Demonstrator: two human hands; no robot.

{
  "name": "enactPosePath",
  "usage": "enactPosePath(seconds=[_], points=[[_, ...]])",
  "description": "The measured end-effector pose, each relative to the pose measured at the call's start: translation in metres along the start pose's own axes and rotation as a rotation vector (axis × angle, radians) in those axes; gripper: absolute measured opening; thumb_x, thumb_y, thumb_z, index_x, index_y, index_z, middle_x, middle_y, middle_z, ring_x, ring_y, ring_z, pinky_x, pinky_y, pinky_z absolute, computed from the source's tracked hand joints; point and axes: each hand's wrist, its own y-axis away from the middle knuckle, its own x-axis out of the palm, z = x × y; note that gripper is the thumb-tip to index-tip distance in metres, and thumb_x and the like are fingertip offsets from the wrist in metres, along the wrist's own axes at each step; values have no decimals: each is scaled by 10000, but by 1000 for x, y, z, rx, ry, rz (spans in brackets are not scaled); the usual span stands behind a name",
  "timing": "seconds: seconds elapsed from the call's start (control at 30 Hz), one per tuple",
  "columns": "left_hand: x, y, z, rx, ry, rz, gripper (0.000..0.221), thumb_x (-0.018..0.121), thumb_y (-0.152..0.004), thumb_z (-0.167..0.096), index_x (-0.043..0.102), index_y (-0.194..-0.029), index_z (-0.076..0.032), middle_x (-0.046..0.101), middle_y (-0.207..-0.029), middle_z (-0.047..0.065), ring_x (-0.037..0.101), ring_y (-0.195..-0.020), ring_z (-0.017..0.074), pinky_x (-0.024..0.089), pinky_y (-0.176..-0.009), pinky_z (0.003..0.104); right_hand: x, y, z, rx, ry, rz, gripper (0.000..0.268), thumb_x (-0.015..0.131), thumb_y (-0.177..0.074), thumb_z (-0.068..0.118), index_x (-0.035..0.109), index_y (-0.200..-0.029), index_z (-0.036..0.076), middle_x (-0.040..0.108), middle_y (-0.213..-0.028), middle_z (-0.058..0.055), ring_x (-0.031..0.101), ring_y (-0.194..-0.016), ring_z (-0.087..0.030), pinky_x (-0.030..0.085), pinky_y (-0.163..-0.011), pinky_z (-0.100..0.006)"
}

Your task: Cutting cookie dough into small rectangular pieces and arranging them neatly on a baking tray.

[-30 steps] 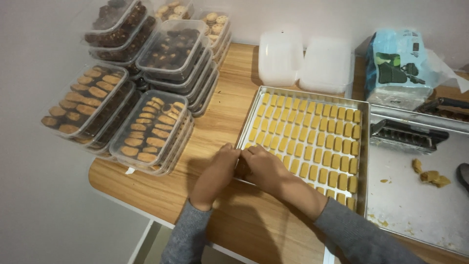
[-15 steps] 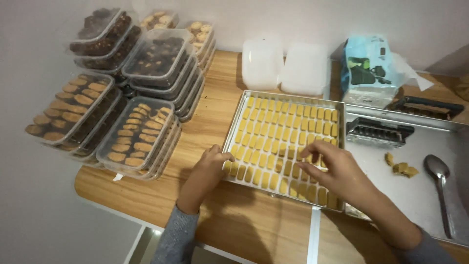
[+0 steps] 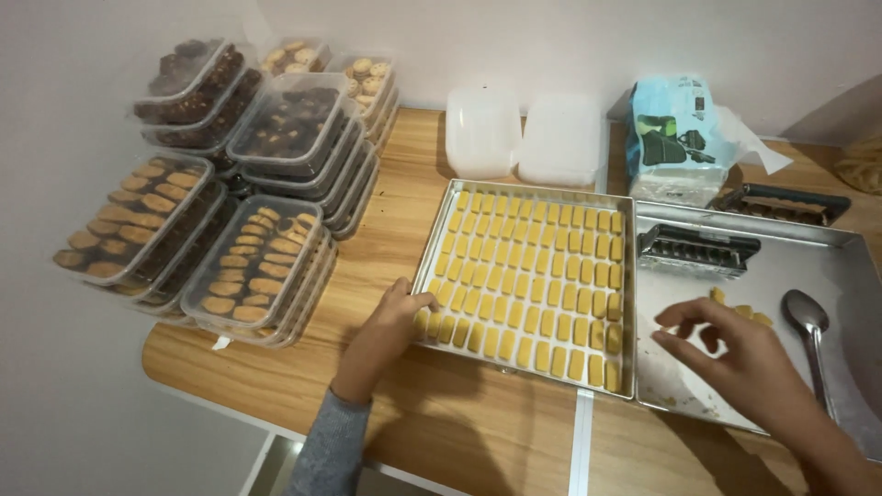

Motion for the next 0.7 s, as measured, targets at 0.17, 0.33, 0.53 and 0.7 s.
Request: enactPosePath(seconds=[0.17,0.33,0.53,0.7], points=[[-4,-10,2,-416,428,203,618,370,-701,122,706,-1075,-236,505,-1113,48,546,-1151,211,457,-953,287,-19,16,-14,106,-1,-56,224,792,-855,213,801,-1072,159,784,-931,17,576,-700,-162,516,-655,-305],[-17,-18,4,-521,388,346,414,605,-872,-80,699,-1261,-187,511,-1328,63,505,-1284,238,411,-1099,354,-36,28,-68,153,20,-193,194,775,-884,260,798,-1050,162,796,-1031,17,675,-757,-165,518,-688,-312],[-25,-6,-45,-461,242,-218,214,515,-963,-68,660,-1119,-43,548,-1099,129,551,-945,270,454,-806,389,-51,20,-174,82,-37,-401,266,761,-964,129,744,-1206,18,718,-1098,-139,647,-835,-241,495,-774,-345],[-5,-22,-134,-19,-642,-380,291,494,-928,-22,622,-1117,-203,631,-1162,24,623,-976,162,531,-620,239,-48,-5,-171,178,15,-334,338,749,-924,101,747,-1262,78,784,-1121,-117,735,-941,-235,520,-812,-347]])
